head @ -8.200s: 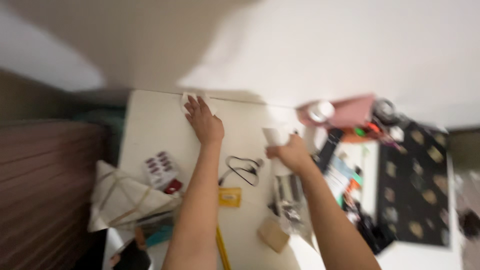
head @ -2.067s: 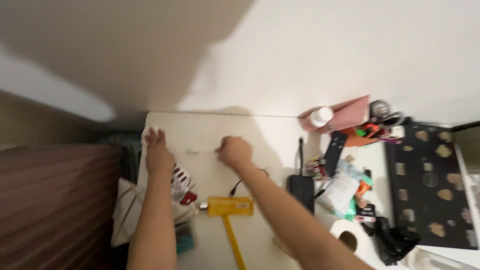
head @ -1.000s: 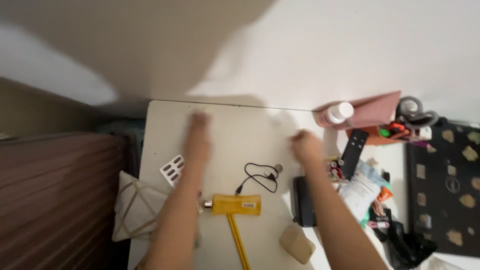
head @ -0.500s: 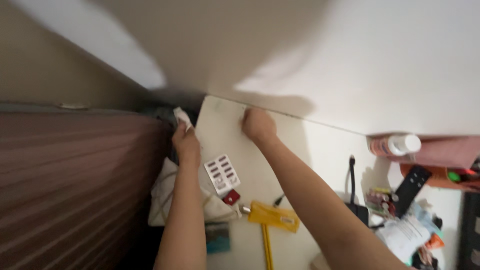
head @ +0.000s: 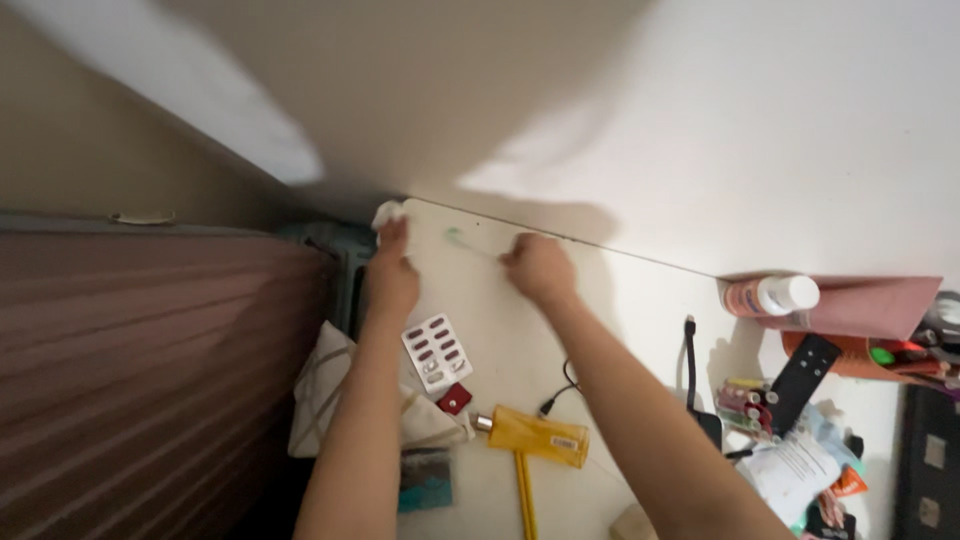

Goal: The person organizes a cluttered desk by sorting pens, scissors, and other stationery into a mesh holder, then wipes the surface with a paper towel. They move various items aside, including a laptop and a basket, to clear space and tidy the area.

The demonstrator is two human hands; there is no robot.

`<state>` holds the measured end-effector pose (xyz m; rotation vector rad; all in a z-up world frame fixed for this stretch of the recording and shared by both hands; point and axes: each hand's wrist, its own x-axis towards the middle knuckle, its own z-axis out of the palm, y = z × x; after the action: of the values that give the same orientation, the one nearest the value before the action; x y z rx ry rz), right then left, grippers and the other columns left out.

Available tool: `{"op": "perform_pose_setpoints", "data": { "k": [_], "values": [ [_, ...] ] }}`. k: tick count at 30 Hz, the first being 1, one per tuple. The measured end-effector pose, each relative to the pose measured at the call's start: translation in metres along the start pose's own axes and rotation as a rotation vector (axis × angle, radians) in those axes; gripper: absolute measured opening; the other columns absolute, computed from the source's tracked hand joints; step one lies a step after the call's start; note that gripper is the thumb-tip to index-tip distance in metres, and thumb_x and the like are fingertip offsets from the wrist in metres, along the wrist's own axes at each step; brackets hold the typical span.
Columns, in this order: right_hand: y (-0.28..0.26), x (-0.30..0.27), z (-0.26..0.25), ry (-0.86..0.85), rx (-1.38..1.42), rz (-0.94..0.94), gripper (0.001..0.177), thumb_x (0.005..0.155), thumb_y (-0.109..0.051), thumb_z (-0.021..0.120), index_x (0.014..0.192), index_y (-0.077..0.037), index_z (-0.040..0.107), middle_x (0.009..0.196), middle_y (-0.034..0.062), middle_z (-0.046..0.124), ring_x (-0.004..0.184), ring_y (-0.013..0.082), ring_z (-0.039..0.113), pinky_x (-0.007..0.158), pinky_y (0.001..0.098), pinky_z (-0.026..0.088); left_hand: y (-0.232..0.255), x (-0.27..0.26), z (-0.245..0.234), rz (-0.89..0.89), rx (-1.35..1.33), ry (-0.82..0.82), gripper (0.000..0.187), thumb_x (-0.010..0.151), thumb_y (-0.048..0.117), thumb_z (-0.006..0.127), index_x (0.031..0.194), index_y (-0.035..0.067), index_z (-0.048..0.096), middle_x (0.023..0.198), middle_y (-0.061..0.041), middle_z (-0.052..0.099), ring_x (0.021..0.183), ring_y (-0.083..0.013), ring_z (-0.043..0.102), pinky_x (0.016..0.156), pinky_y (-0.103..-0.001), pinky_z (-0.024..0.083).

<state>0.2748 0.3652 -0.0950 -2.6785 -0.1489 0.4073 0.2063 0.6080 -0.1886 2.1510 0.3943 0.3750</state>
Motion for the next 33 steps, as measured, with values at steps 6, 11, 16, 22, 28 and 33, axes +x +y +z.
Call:
{"op": "perform_pose_setpoints", "data": {
  "k": [6,11,16,22,28,33],
  "values": [
    [0.157,-0.036,-0.058,-0.1,-0.01,0.285,0.041,0.084,-0.043,0.078,0.086,-0.002,0.078,0.072,0.0104,0.077,0.062,0.0224,0.071,0.066,0.039,0.058,0.081,-0.053,0.126,0.291,0.198,-0.147,0.077,0.081,-0.009,0.046,0.157,0.003,0.04,0.166,-0.019,0.031,0.157,-0.0339,0.023,0.13,-0.047,0.014],
    [0.202,-0.054,-0.072,0.03,-0.182,0.163,0.042,0.085,-0.045,0.08,0.088,-0.003,0.082,0.074,0.0141,0.076,0.069,0.0256,0.07,0.069,0.0381,0.055,0.106,-0.059,0.117,0.252,0.128,-0.494,0.051,0.103,0.015,0.042,0.153,0.009,0.043,0.167,-0.009,0.033,0.154,-0.0273,0.03,0.126,-0.042,0.02],
    [0.078,-0.047,0.002,0.106,0.356,0.091,0.016,0.093,-0.011,0.071,0.108,-0.012,0.076,0.07,0.0226,0.07,0.059,0.0307,0.064,0.056,0.0414,0.051,0.028,-0.012,0.026,0.231,0.619,-0.178,0.071,0.087,-0.009,0.047,0.156,0.003,0.038,0.168,-0.013,0.025,0.156,-0.0285,0.022,0.126,-0.04,0.022],
    [0.025,-0.043,0.008,0.142,0.259,-0.096,0.016,0.086,-0.01,0.068,0.097,-0.014,0.078,0.09,0.0132,0.078,0.084,0.0328,0.073,0.076,0.0438,0.056,0.033,-0.008,0.014,0.094,0.499,-0.24,0.073,0.084,-0.013,0.046,0.154,0.006,0.04,0.169,-0.009,0.023,0.155,-0.0294,0.02,0.122,-0.04,0.025],
    [0.015,-0.057,-0.017,0.18,0.253,0.009,0.019,0.09,-0.01,0.063,0.1,-0.015,0.079,0.091,0.0144,0.077,0.085,0.0328,0.073,0.079,0.0447,0.056,0.044,-0.002,0.014,0.123,0.528,-0.218,0.071,0.084,-0.011,0.047,0.153,0.007,0.041,0.168,-0.01,0.023,0.154,-0.0319,0.021,0.122,-0.042,0.025],
    [0.009,-0.053,-0.003,0.124,0.515,0.318,0.013,0.093,-0.017,0.066,0.1,-0.011,0.076,0.09,0.0161,0.077,0.08,0.031,0.077,0.074,0.0436,0.062,0.028,-0.01,0.009,0.145,0.51,-0.197,0.073,0.083,-0.011,0.047,0.154,0.007,0.041,0.168,-0.01,0.025,0.155,-0.0314,0.022,0.124,-0.041,0.025]
  ]
}}
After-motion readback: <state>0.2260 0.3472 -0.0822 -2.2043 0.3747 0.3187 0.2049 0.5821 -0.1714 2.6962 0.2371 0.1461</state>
